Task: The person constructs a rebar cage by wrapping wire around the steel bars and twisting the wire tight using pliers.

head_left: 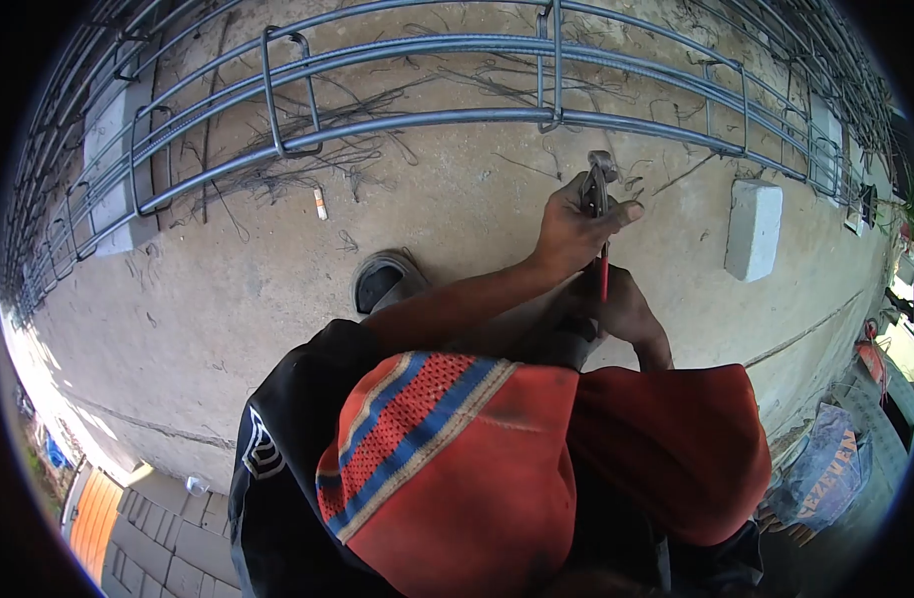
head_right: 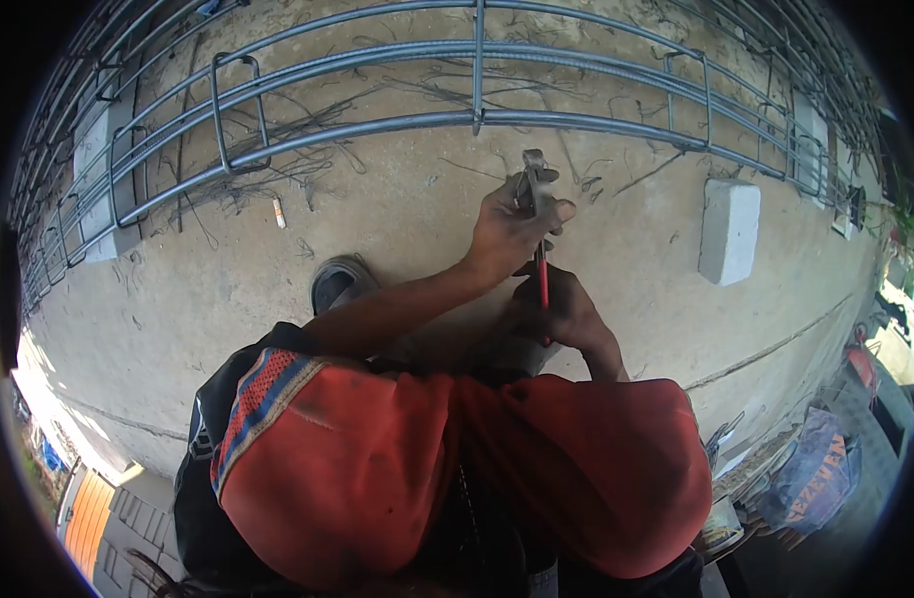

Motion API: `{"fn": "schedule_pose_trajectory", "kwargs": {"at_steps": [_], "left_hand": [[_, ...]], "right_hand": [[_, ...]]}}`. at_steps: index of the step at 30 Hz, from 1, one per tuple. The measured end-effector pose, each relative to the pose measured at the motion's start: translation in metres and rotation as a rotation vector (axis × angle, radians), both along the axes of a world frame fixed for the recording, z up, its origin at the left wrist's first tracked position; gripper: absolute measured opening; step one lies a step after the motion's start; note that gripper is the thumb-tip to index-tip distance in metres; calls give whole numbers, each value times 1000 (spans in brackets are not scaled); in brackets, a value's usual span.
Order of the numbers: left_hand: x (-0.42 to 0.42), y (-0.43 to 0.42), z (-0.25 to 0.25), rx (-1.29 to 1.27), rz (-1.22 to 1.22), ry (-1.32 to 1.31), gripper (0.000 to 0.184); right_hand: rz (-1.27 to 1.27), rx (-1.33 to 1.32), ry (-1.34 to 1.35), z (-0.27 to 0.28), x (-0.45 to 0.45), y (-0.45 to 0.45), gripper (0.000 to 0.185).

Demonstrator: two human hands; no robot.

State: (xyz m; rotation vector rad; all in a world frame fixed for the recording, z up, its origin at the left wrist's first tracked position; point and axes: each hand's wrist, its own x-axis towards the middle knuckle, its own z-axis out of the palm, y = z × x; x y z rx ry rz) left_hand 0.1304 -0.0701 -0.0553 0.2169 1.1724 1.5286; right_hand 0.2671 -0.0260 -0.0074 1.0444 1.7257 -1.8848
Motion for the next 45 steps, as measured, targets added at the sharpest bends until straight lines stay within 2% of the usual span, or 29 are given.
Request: {"fn": "schedule_pose_trajectory", "kwargs": {"at_steps": [2,3,5,7,10,11,14,17,20,21,24,25,28,31,32,35,38,41,44,45], "left_hand": [[12,-15,-6,164,44,120,42],[6,-23,-7,185,77,14,59],[-11,-32,-26,-19,204,265,64],[-32,-35,-27,-132,329,314,53],[-59,-26,-38,-52,235,649,47],[-59,-22,-39,-19,289,626,43],[-63,-22,-43,-46,234,611,41],[-55,-35,-32,-156,320,872,49],[-65,-39,-7,-63,304,1831,63],[-68,-43,-19,-48,248,1817,70],[-69,-46,-18,-84,27,1718,73],[-70,-48,-18,-93,-22,1781,76],[-70,-43,-17,-292,-16,1934,69],[-76,-28,-11,-253,-114,2078,52],[-78,-23,-18,-217,-66,2099,48],[-88,-12,-32,-111,64,2197,40],[-96,-13,-36,-134,65,2119,38],[-106,-10,-38,-8,67,2216,36],[-109,-8,-44,20,53,2242,34],[-110,-6,-49,-3,48,2245,34]], "right_hand": [[-140,75,-9,-26,17,-8,41],[-256,-90,-52,-18,16,-4,39],[-261,-32,-13,-36,28,-2,41],[-272,-11,-9,-45,28,6,43],[-551,-682,249,-53,24,21,46],[-582,-730,263,-58,24,22,46],[-406,-67,3,-63,8,16,45],[-424,-249,60,-69,19,15,45],[-393,-102,17,-67,20,9,39],[-392,-90,21,-68,19,5,35],[-394,-18,15,-65,19,5,29],[-377,-6,16,-61,18,5,28],[-403,-56,92,-69,22,4,29],[-468,-65,208,-79,15,9,28],[-482,-48,251,-82,11,14,29],[-465,381,224,-105,0,13,36],[-475,331,228,-102,1,11,43],[-371,428,253,-91,5,15,45],[-305,397,149,-86,11,28,38],[-390,551,171,-89,17,35,36]]}}
